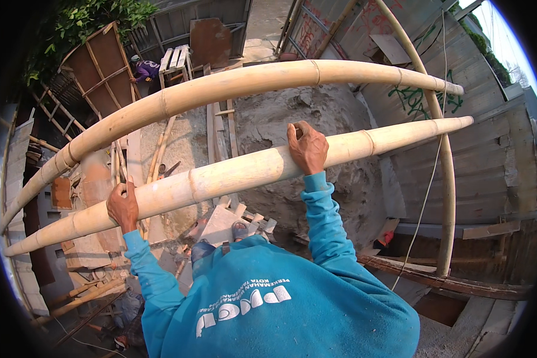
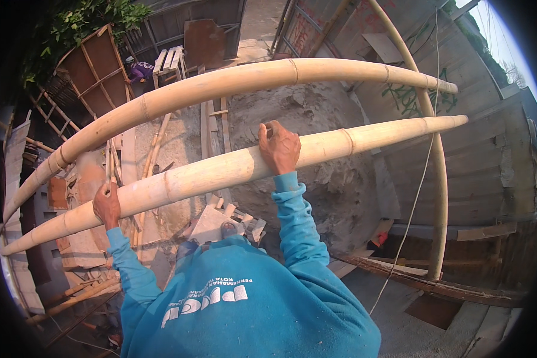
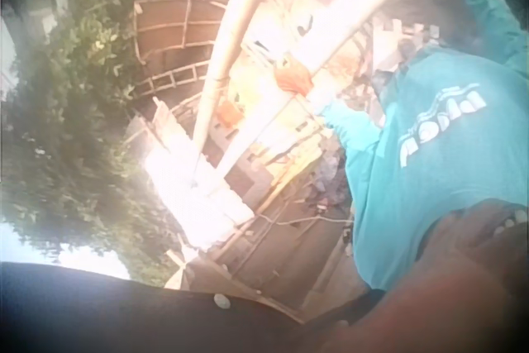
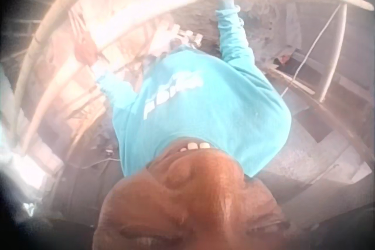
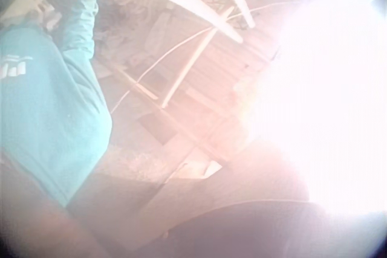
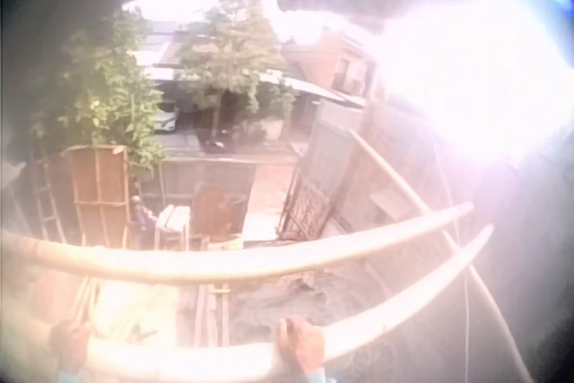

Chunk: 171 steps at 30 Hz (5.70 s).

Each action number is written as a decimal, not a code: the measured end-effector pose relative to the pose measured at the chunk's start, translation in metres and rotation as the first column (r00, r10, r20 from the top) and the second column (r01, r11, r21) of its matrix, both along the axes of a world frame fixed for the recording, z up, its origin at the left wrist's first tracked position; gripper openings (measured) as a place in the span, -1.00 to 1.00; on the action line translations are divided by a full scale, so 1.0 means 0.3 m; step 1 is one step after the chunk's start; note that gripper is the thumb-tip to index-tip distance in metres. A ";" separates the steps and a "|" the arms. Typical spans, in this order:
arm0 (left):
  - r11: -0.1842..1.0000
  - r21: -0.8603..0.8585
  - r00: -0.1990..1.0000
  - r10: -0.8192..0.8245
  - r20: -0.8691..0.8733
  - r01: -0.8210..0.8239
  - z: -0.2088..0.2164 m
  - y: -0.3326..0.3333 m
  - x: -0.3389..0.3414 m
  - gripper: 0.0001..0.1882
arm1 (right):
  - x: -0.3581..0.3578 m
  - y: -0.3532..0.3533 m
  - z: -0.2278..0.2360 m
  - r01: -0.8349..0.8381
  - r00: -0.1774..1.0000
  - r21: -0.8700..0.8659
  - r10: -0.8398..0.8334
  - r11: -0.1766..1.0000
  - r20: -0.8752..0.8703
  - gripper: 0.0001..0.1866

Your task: The person lifts and positions long bamboo poles to form a curved frame, then places and secures wooden cross-braces between the poles using wire ties. The person works on a wooden plank platform at a construction site.

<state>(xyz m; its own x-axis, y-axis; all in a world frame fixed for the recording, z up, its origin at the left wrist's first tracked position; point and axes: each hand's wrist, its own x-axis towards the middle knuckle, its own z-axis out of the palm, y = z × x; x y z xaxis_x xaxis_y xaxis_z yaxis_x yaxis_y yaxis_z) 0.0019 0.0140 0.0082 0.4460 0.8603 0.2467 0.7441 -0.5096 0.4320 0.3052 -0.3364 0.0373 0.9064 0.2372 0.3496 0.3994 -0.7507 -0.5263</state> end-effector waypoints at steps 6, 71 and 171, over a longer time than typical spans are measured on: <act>1.000 -0.004 1.000 -0.004 0.007 0.004 -0.002 0.007 -0.012 -0.53 | -0.015 0.017 0.022 0.020 0.999 0.000 -0.020 1.000 -0.028 -0.73; 0.998 0.045 0.999 -0.034 -0.005 0.034 -0.049 0.045 -0.024 -0.45 | -0.011 0.014 0.022 -0.008 1.000 0.042 0.007 0.999 0.006 -0.74; 1.000 0.021 0.999 0.020 -0.036 -0.020 0.015 0.006 -0.001 -0.57 | 0.003 0.034 0.017 0.013 0.998 0.115 -0.021 0.993 0.066 -0.71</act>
